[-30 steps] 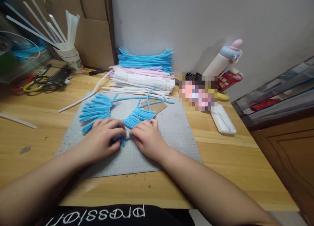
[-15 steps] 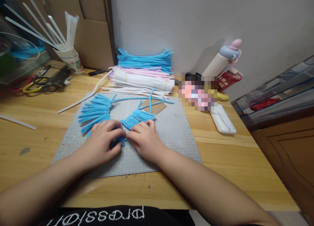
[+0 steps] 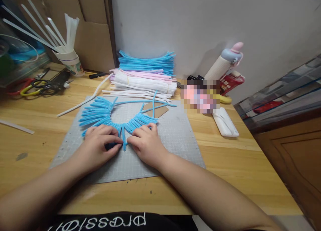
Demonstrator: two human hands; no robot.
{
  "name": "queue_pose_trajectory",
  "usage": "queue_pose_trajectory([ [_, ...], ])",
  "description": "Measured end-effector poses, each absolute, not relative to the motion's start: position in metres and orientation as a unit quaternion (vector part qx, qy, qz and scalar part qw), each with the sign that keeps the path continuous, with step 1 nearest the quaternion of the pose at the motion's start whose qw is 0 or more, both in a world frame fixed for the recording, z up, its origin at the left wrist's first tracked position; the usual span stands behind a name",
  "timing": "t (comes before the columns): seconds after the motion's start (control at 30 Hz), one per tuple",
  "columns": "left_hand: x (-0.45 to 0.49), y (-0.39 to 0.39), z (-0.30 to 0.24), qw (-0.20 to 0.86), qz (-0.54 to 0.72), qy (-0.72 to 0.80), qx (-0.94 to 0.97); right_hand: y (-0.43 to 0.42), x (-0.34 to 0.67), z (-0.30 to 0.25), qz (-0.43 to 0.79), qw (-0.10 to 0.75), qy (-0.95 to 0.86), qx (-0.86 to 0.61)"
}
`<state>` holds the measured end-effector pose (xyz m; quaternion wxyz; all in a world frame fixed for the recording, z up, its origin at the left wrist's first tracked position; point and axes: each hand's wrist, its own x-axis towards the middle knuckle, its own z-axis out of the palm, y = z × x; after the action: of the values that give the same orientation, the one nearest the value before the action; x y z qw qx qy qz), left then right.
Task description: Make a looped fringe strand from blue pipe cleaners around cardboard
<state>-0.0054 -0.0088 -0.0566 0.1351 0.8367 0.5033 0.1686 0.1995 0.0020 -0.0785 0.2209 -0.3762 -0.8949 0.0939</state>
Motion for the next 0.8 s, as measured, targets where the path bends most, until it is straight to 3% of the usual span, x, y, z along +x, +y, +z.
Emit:
queue_pose_trajectory([
  [0.8, 0.013, -0.018, -0.056, 0.122, 0.183, 0.54, 0.813, -0.001, 0.19, -0.074, 0.153, 0.257, -0.879, -0.372],
])
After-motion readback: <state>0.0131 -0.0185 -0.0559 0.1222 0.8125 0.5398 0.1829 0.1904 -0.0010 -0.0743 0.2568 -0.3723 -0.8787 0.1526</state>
